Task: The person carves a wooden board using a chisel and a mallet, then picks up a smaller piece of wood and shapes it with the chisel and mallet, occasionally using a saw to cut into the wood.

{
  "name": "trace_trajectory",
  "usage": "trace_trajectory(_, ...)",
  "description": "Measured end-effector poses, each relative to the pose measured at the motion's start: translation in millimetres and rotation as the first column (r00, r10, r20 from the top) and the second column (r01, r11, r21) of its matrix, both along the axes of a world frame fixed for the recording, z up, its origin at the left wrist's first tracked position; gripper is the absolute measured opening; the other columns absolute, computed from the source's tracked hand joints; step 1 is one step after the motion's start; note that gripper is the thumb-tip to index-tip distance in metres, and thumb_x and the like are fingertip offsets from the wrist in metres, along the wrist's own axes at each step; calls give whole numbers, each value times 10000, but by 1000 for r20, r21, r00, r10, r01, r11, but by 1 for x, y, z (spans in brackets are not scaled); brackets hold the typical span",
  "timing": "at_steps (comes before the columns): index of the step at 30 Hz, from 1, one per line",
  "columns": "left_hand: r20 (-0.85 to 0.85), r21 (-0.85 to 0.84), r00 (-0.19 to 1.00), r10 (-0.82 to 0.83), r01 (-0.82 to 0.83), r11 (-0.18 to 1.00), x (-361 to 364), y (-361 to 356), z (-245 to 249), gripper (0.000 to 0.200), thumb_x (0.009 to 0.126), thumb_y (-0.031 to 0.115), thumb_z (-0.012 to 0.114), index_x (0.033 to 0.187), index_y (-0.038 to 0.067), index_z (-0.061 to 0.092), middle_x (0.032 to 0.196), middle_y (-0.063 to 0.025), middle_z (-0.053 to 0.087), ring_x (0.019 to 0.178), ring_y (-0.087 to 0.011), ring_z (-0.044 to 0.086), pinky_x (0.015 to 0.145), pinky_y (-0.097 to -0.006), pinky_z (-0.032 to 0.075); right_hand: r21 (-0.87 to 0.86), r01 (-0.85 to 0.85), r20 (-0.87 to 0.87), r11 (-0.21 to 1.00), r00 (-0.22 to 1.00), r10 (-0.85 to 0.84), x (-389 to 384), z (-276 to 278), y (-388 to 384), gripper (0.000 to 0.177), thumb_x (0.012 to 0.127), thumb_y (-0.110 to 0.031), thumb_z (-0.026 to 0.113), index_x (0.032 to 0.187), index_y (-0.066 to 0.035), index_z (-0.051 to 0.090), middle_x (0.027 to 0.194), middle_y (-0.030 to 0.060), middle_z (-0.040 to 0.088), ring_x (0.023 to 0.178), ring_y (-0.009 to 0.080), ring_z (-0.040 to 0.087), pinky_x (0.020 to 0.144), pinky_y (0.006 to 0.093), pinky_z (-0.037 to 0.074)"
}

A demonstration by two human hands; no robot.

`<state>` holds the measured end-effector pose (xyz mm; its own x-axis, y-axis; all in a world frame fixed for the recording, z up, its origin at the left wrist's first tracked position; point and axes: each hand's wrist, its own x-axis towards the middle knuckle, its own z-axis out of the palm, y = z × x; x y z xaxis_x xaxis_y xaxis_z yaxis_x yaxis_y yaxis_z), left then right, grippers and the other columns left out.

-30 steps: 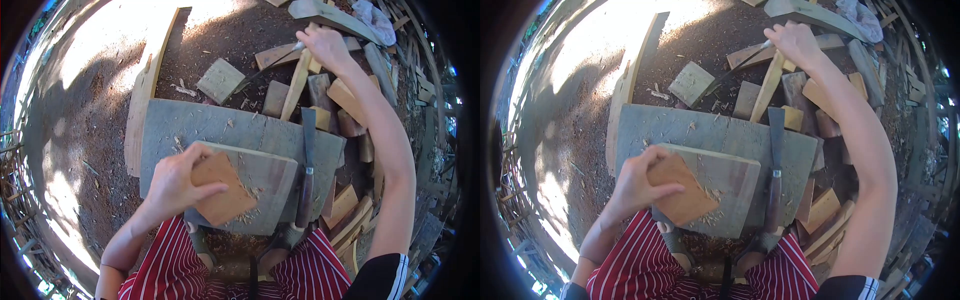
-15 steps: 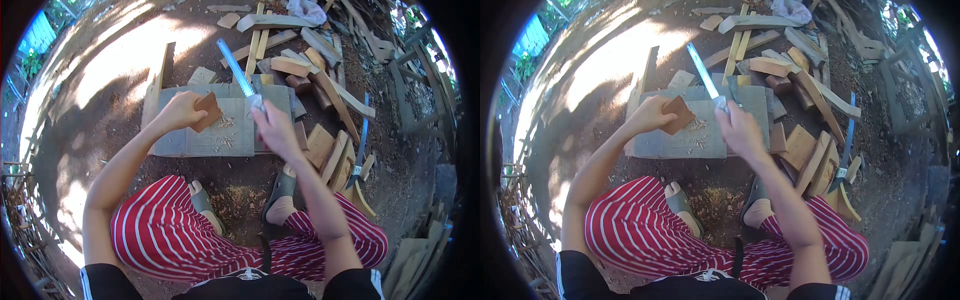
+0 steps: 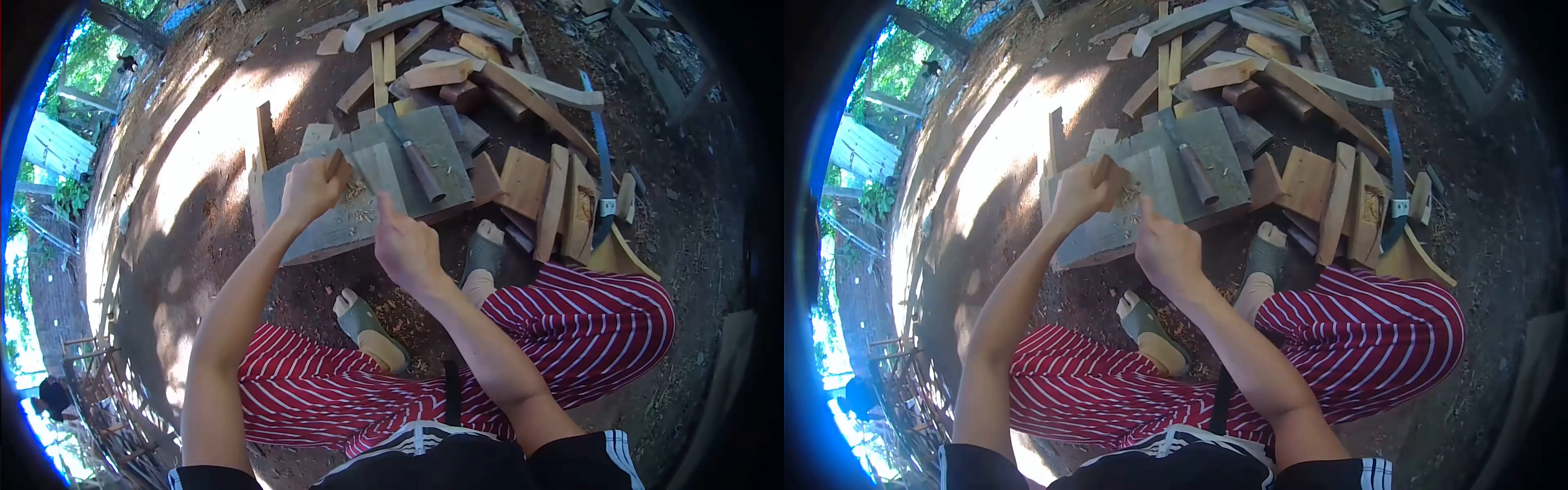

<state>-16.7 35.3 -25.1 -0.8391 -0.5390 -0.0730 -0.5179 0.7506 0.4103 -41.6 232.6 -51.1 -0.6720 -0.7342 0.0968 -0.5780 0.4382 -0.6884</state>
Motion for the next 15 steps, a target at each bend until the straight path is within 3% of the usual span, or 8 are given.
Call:
trace_trajectory(4, -25, 8, 998, 62, -61, 998, 4, -11, -13, 264, 775, 241, 621, 923, 37, 700, 842, -246, 678, 841, -426, 669, 781, -496, 528, 91, -84, 4, 992, 996, 83, -16, -5, -36, 268, 884, -109, 480, 1143, -48, 447, 692, 203, 660, 673, 412, 670, 575, 542, 515)
trace_trajectory(7, -67, -87, 998, 9, -15, 996, 6, -4, -9, 278, 772, 248, 622, 935, 40, 707, 848, -241, 684, 849, -421, 671, 799, -494, 529, 40, -72, 7, 997, 997, 72, -38, -26, -59, 260, 883, -101, 476, 1139, -53, 459, 672, 199, 656, 660, 423, 666, 572, 546, 514)
trace_trajectory(9, -12, -1, 993, 115, -115, 993, 4, -7, -7, 286, 770, 248, 621, 942, 39, 711, 854, -238, 689, 857, -416, 671, 808, -481, 530, 66, -61, 13, 996, 998, 60, -18, -27, -46, 259, 879, -99, 480, 1134, -58, 464, 657, 192, 653, 647, 422, 664, 565, 542, 515)
trace_trajectory(13, -56, 33, 993, 104, -102, 994, 8, -18, -8, 313, 766, 244, 641, 939, -10, 703, 833, -244, 691, 852, -414, 681, 781, -455, 543, 159, -75, -11, 984, 997, 78, -4, -19, -23, 251, 877, -118, 503, 1120, -61, 488, 678, 188, 673, 639, 397, 684, 564, 522, 526)
trace_trajectory(15, -184, 169, 967, 178, -148, 975, 14, -31, -20, 336, 772, 246, 675, 895, -67, 685, 766, -248, 687, 748, -373, 709, 676, -421, 566, 144, -86, -64, 986, 993, 96, -6, -29, -31, 267, 870, -114, 504, 1131, -64, 478, 657, 181, 663, 623, 398, 674, 549, 519, 523)
